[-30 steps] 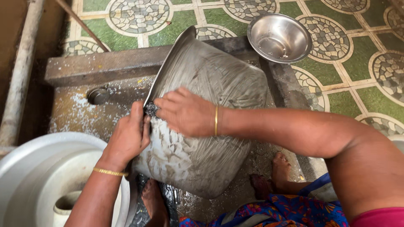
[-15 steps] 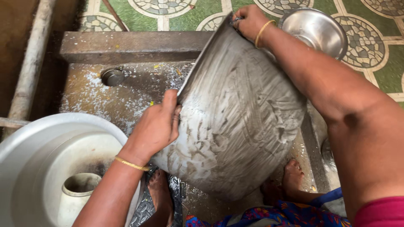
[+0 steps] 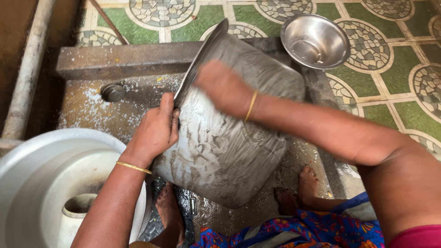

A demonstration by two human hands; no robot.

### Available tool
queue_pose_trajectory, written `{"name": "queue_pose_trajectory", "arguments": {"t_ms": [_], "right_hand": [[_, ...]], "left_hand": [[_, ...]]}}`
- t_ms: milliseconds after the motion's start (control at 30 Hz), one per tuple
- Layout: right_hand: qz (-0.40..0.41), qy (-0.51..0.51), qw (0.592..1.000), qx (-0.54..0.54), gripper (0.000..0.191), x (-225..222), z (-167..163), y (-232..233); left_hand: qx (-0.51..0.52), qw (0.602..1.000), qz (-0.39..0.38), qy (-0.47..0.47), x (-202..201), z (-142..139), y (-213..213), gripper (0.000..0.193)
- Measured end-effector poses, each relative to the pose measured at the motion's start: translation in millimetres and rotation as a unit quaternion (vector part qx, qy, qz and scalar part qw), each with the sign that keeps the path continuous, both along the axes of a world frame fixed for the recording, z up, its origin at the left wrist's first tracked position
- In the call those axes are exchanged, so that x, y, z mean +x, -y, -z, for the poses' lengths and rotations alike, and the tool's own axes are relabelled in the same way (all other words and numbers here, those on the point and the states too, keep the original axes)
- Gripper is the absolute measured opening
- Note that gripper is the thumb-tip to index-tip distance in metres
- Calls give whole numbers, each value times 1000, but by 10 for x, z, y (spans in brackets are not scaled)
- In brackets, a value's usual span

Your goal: The person scrubs the soot-covered exterior of a large aluminum pot with a scrub pad, applying a white cleaning paste from a small bowl onto the darkened surface and rubbing it in. They rotate the pot to reach different sides and continue scrubbing the paste over the metal surface.

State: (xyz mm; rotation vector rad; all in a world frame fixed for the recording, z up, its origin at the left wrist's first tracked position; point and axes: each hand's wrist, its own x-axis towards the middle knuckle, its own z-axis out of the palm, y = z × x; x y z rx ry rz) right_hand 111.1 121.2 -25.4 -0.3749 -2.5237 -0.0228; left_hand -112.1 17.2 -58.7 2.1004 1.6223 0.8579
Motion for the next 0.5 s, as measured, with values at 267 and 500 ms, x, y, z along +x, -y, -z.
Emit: {"name": "queue_pose_trajectory", "arguments": {"t_ms": [267, 500], "right_hand": [[-23, 14, 998, -63, 24, 140, -113, -286], [61, -80, 973, -209, 17, 564, 276, -1466]], "left_hand": [[4, 1000, -5, 7, 27, -73, 19, 32], [-11, 1000, -7, -6, 44, -66, -54, 35]]}}
